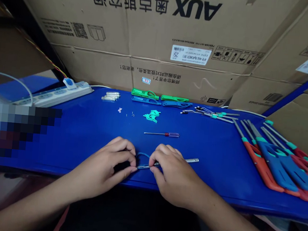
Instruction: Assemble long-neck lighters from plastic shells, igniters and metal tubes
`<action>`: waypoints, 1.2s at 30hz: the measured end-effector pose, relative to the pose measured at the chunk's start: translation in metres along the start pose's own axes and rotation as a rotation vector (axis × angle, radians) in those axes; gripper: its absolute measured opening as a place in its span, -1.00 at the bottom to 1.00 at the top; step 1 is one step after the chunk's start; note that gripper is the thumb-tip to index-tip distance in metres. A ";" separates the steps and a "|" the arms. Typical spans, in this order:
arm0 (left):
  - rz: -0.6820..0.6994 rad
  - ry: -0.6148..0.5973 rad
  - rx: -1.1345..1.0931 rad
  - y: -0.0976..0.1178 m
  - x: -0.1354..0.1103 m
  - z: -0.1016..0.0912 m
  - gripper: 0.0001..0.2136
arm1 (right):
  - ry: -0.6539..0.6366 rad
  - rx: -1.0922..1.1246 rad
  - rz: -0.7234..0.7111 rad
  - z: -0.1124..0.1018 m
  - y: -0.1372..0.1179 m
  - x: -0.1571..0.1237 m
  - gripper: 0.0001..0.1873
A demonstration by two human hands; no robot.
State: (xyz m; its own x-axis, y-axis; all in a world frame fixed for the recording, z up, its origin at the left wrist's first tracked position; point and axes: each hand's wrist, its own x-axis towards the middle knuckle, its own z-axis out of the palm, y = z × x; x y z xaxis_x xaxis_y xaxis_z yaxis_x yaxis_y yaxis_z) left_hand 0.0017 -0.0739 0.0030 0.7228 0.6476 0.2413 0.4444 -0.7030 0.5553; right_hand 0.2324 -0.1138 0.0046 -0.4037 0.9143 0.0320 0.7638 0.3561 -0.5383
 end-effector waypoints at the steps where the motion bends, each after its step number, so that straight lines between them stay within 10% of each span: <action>1: -0.001 0.001 -0.003 0.000 0.000 0.000 -0.94 | 0.004 0.000 -0.008 0.000 0.000 0.000 -0.86; 18: 0.285 0.063 0.313 0.002 -0.018 0.011 -0.84 | 0.009 0.051 -0.077 -0.003 0.002 -0.002 -0.85; 36: 0.180 0.122 0.180 -0.006 -0.030 0.015 -0.78 | 0.038 -0.093 -0.120 -0.002 0.003 -0.005 -0.81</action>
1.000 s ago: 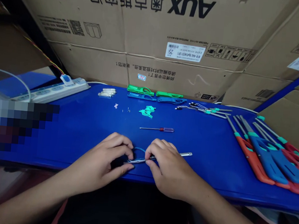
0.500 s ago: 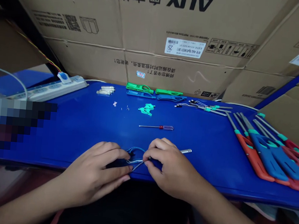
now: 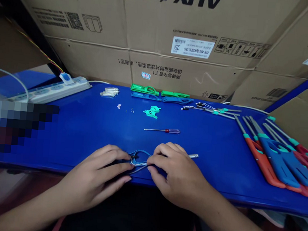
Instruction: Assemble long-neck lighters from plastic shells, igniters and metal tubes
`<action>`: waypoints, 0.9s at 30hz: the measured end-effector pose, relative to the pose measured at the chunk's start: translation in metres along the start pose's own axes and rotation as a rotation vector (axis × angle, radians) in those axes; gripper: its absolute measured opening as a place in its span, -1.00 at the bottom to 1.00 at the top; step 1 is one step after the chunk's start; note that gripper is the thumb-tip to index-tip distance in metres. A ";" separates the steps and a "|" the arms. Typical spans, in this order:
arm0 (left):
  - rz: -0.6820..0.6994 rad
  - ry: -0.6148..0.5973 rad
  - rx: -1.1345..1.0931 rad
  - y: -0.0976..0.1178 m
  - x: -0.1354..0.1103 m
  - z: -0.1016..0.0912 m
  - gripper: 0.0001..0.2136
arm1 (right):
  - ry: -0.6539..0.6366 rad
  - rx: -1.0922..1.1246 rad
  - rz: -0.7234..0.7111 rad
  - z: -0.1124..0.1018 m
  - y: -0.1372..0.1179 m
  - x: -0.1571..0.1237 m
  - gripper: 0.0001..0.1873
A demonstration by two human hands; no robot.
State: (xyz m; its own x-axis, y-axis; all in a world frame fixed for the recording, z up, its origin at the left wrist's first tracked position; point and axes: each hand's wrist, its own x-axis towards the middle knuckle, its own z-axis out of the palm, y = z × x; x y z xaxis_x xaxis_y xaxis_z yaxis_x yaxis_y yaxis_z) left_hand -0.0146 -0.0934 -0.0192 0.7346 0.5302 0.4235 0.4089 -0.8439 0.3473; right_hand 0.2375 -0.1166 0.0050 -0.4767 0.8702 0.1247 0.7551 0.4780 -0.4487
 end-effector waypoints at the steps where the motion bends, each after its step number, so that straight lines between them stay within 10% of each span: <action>1: -0.008 -0.005 -0.009 0.000 0.001 0.000 -0.78 | -0.001 -0.002 -0.002 0.000 0.000 0.000 -0.82; 11: -0.056 0.010 -0.020 -0.001 0.003 0.001 -0.81 | -0.001 -0.045 -0.110 -0.025 0.009 0.026 -0.84; 21: -0.022 0.096 -0.031 -0.003 0.003 0.006 -0.84 | 0.098 -0.247 0.176 -0.031 0.065 0.119 -0.69; 27: -0.005 0.124 -0.037 -0.003 0.003 0.005 -0.84 | 0.138 -0.300 0.135 -0.034 0.059 0.111 -0.73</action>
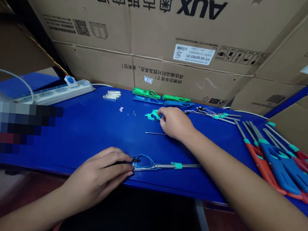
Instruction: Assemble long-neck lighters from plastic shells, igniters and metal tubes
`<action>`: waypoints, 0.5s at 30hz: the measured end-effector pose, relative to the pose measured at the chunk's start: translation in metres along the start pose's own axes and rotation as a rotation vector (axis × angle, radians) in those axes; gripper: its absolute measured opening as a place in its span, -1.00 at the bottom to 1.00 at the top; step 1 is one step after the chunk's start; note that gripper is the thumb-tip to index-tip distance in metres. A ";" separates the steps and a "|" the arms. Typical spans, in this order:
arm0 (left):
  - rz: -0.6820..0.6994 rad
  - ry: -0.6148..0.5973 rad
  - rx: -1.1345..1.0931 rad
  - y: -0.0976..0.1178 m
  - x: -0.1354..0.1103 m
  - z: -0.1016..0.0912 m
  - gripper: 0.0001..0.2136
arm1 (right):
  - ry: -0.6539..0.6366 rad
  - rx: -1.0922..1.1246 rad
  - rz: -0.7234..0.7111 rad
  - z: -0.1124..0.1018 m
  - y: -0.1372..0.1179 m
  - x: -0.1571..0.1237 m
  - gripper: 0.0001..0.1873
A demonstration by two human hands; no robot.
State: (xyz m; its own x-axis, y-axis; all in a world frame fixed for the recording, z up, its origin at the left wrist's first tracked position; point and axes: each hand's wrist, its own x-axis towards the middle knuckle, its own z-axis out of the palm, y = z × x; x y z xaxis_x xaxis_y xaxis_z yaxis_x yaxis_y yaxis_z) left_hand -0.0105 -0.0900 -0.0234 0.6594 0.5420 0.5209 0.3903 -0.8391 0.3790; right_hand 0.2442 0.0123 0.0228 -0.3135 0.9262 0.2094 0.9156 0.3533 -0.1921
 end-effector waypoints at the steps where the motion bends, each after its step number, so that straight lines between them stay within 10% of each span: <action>1: 0.007 0.012 0.005 0.000 -0.001 0.000 -0.83 | 0.046 -0.005 -0.042 -0.005 -0.002 -0.008 -0.75; 7: 0.041 -0.006 0.031 0.000 -0.004 -0.001 -0.84 | 0.045 0.317 -0.418 -0.016 -0.025 -0.071 -0.80; 15: 0.017 -0.068 0.007 0.000 -0.004 -0.005 -0.83 | -0.065 0.463 -0.357 0.002 -0.042 -0.103 -0.73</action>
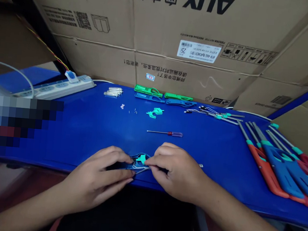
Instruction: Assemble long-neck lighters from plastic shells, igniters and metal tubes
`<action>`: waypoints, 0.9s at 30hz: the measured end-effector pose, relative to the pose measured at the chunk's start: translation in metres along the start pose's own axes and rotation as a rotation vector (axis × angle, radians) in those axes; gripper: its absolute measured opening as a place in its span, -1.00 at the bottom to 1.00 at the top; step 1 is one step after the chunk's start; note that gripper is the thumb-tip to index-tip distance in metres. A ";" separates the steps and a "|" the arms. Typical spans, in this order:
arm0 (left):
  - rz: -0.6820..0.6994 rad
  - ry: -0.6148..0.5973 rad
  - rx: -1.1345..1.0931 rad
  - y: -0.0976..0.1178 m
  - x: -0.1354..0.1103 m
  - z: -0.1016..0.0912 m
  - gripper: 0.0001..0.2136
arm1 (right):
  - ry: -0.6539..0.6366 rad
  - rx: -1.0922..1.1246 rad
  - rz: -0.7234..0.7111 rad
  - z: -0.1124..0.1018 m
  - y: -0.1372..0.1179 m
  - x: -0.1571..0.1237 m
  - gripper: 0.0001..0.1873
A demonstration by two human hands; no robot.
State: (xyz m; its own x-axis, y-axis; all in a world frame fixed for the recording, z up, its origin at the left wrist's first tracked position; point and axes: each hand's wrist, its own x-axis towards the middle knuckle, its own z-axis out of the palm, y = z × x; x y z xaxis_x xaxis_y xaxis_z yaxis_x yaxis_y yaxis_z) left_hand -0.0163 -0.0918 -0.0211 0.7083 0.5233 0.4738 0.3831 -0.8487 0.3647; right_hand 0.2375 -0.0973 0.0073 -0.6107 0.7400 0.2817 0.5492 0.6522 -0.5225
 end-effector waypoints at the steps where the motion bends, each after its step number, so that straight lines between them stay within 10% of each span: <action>1: -0.010 -0.018 -0.013 0.000 0.000 -0.001 -0.83 | -0.006 0.006 0.003 0.000 0.000 0.000 -0.73; 27: -0.050 -0.001 -0.084 -0.008 -0.001 -0.009 -0.78 | 0.010 0.095 -0.110 0.005 0.006 0.009 -0.74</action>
State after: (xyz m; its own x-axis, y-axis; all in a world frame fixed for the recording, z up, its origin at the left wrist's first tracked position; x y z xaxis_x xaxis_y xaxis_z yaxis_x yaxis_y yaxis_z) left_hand -0.0249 -0.0848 -0.0175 0.6897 0.5651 0.4527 0.3670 -0.8118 0.4542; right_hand 0.2321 -0.0876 0.0030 -0.6586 0.6665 0.3494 0.4220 0.7115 -0.5618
